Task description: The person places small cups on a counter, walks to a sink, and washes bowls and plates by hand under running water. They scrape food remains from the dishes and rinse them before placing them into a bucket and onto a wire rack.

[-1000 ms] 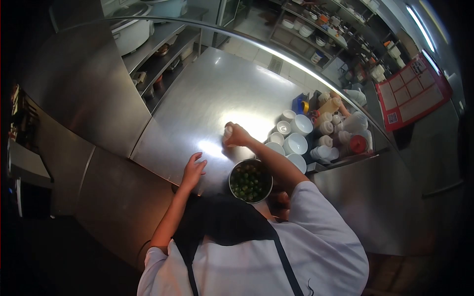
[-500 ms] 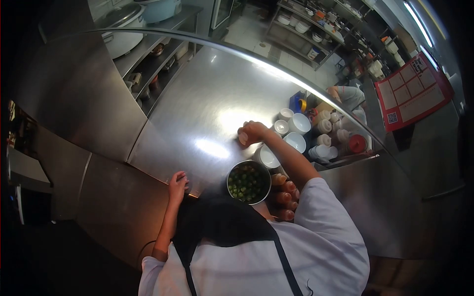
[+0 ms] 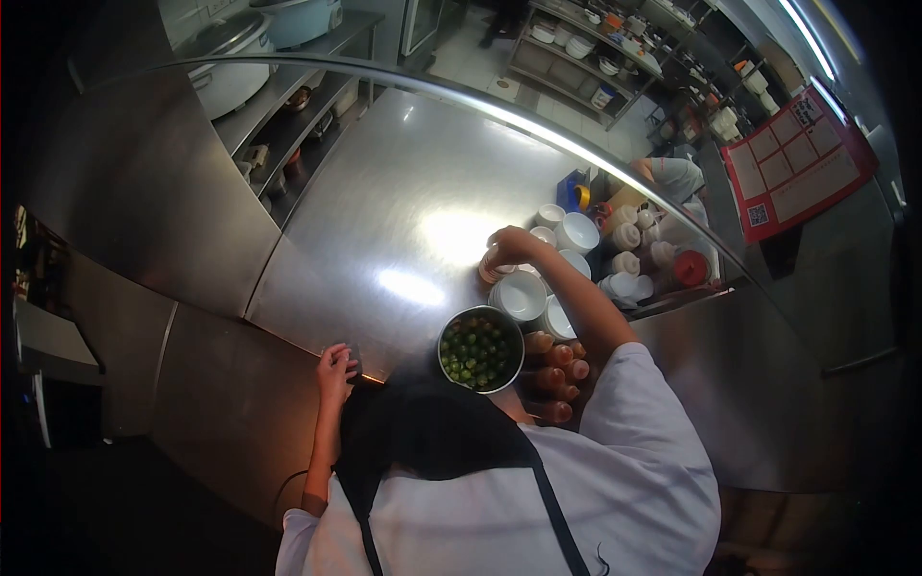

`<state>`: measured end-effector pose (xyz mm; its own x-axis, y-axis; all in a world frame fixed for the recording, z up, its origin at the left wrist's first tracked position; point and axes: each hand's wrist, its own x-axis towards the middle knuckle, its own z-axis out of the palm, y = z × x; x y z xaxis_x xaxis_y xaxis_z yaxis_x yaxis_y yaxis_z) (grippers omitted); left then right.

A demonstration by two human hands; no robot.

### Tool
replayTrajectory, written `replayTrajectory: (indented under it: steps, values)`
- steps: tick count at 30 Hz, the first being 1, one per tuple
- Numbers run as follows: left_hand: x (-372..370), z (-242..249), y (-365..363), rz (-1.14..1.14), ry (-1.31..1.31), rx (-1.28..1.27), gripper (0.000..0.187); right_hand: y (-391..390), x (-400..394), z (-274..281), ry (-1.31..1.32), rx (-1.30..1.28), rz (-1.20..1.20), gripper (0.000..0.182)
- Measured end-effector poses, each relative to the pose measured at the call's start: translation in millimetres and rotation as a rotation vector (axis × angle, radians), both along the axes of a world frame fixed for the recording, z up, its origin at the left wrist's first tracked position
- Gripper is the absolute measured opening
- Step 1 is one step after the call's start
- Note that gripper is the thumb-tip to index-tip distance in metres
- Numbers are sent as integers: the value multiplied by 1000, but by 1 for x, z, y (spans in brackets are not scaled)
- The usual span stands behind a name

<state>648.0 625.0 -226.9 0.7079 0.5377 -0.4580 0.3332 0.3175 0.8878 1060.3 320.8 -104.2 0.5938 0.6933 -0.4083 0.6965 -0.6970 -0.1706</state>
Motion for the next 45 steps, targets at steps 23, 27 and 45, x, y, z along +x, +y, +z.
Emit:
replayTrajectory:
  steps: [23,27,45]
  values:
    - [-22,-1,13,50,23,48,28,-73,69,-30,-516,-107,-56,26]
    - [-30,-8,17,90,21,30,28,-85,85,-45,-342,40,-98,26]
    - [-108,-22,-1,338,132,85,26,-101,166,-37,-268,-164,-186,53]
